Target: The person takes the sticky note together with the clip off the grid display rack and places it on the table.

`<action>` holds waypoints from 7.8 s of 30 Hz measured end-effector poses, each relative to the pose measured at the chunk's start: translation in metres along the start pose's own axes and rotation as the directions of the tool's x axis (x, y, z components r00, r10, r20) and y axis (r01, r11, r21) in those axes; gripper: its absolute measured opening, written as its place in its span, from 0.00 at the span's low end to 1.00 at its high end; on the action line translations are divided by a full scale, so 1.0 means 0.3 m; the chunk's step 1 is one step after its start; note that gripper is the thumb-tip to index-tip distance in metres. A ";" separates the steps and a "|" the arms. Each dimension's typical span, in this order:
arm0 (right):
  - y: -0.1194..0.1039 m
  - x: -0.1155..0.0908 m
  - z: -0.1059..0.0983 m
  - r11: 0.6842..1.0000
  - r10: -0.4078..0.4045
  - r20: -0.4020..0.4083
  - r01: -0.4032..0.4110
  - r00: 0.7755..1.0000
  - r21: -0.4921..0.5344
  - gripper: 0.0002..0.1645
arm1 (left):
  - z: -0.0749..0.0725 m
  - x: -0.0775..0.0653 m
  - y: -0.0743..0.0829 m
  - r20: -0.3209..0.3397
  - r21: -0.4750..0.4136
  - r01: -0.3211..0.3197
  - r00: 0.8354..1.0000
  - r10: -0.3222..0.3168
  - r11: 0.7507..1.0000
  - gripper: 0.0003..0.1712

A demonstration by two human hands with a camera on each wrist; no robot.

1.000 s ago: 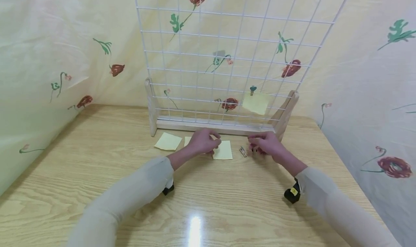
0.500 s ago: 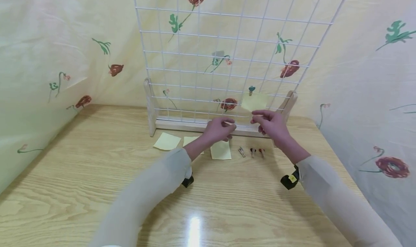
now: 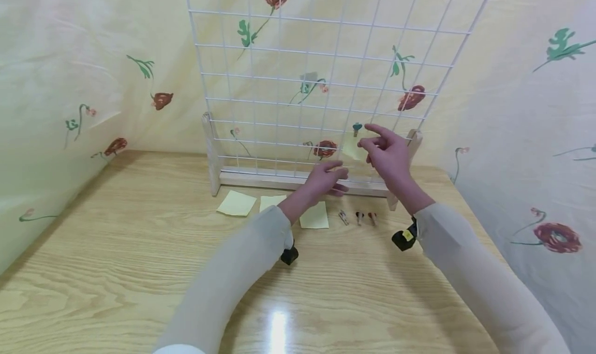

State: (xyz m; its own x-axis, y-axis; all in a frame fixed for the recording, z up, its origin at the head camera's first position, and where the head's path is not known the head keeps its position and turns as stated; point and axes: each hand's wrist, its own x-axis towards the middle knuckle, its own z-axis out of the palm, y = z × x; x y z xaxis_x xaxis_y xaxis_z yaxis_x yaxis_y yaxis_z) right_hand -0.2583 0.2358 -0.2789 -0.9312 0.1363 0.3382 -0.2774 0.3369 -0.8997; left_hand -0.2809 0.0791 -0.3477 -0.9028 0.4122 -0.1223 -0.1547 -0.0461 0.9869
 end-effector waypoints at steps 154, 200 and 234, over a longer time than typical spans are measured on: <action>0.219 -0.407 -0.161 0.873 0.485 0.233 -0.482 0.843 -0.074 0.17 | -0.736 -0.702 -0.078 -0.041 0.280 0.194 0.981 -0.190 0.940 0.28; 0.318 -0.420 -0.129 0.816 0.570 0.160 -0.532 0.806 -0.226 0.25 | -0.699 -0.686 -0.139 -0.156 0.700 0.087 0.987 0.033 0.708 0.17; 0.261 -0.418 -0.146 0.926 0.376 0.149 -0.365 0.915 -0.098 0.23 | -0.702 -0.659 -0.146 -0.175 0.778 0.023 0.968 0.182 0.628 0.14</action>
State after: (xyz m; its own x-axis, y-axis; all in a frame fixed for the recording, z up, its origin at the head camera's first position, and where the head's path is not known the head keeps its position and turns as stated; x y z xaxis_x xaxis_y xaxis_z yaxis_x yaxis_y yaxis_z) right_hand -0.1530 0.2859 -0.3796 -0.9912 0.1121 -0.0702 0.1058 0.3535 -0.9294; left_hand -0.1801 -0.1921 -0.3888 -0.9720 0.2310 0.0426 0.1941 0.6881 0.6991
